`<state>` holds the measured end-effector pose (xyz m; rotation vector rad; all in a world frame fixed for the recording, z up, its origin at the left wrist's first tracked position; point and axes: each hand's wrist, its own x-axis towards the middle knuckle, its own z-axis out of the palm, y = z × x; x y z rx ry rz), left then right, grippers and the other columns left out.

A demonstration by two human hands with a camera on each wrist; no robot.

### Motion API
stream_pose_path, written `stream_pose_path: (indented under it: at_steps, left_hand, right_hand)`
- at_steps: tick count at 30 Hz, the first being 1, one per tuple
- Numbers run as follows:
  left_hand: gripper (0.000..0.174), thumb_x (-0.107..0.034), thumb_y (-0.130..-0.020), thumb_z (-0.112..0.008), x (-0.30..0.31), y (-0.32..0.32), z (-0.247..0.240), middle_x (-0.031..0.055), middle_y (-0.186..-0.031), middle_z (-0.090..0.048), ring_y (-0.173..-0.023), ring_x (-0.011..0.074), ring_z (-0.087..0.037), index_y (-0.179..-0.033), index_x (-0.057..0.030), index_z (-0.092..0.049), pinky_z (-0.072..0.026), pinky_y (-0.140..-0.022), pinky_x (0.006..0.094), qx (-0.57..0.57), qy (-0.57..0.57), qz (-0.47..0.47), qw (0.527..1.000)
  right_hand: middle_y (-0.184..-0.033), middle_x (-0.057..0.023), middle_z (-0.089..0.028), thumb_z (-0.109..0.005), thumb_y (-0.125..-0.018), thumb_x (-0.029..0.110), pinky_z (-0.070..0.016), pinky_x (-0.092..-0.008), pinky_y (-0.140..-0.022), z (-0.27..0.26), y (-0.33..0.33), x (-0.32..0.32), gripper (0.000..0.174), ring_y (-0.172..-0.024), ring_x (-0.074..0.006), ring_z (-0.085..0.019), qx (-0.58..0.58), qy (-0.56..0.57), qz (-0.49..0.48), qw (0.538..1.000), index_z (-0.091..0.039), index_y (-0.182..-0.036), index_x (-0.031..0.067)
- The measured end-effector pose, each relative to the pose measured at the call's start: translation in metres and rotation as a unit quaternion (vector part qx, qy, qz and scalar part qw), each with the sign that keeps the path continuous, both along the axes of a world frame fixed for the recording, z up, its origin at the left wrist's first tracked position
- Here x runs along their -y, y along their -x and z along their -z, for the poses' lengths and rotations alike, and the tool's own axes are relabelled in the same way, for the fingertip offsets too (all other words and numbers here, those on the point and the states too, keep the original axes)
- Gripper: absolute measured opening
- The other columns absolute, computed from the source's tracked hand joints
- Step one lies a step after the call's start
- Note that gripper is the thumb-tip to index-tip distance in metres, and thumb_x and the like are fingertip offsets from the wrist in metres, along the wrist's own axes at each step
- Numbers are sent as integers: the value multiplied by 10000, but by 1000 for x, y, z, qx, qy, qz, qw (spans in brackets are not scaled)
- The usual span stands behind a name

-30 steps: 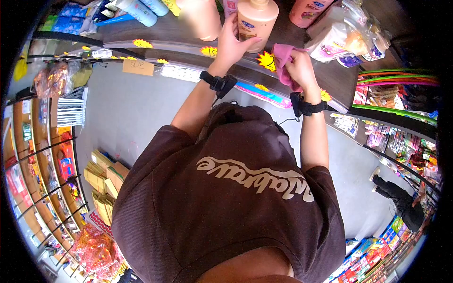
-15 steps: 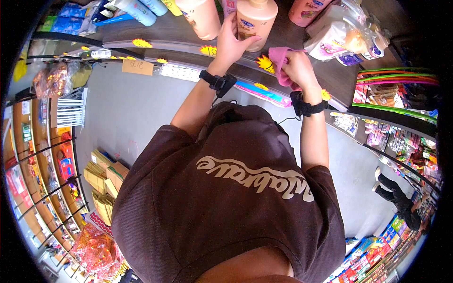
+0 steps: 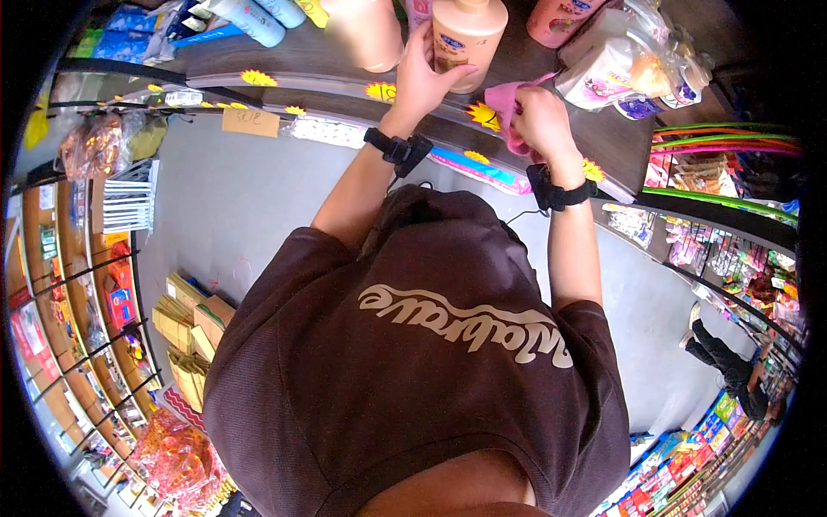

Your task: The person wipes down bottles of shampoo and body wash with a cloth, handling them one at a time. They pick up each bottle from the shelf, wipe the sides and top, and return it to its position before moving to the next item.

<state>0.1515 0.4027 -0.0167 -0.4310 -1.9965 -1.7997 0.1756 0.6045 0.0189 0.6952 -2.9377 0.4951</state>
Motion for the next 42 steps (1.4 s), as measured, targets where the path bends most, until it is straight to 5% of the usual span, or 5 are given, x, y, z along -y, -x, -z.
stream_pose_path:
  at_steps: [8, 11, 21, 42]
  left_hand:
    - [845, -51, -639, -766, 1, 3, 4, 193, -1187, -453, -1119, 240, -470, -1268, 33, -208, -394, -949, 344, 7, 8, 9, 1000]
    - [842, -42, -642, -762, 0, 0, 0, 187, -1176, -463, -1106, 237, -481, -1270, 32, -206, -401, -941, 341, 1, 11, 5, 1000]
    - [837, -30, -642, -758, 2, 3, 2, 187, -1208, -436, -1134, 241, -456, -1270, 30, -207, -394, -953, 353, -6, 19, 14, 1000]
    - [843, -57, -636, -769, 2, 3, 3, 187, -1182, -460, -1108, 240, -479, -1267, 25, -216, -405, -940, 345, -3, 19, 7, 1000]
  right_hand:
    - [-823, -179, -594, -572, -624, 80, -456, -429, -700, 5, 0, 1, 135, -802, -354, -573, -8, 78, -104, 991, -598, -741, 19]
    - [-831, -182, -595, -559, -656, 83, -457, -432, -704, 2, 2, -1, 128, -803, -354, -577, 64, 31, -58, 996, -604, -760, 23]
    - [-796, -180, -604, -570, -667, 84, -468, -426, -682, -12, 2, -18, 110, -778, -343, -592, 45, -44, -46, 997, -614, -742, 16]
    - [-808, -178, -584, -549, -623, 45, -448, -434, -679, -5, 4, -10, 139, -796, -369, -558, 41, -22, -62, 997, -586, -750, 5]
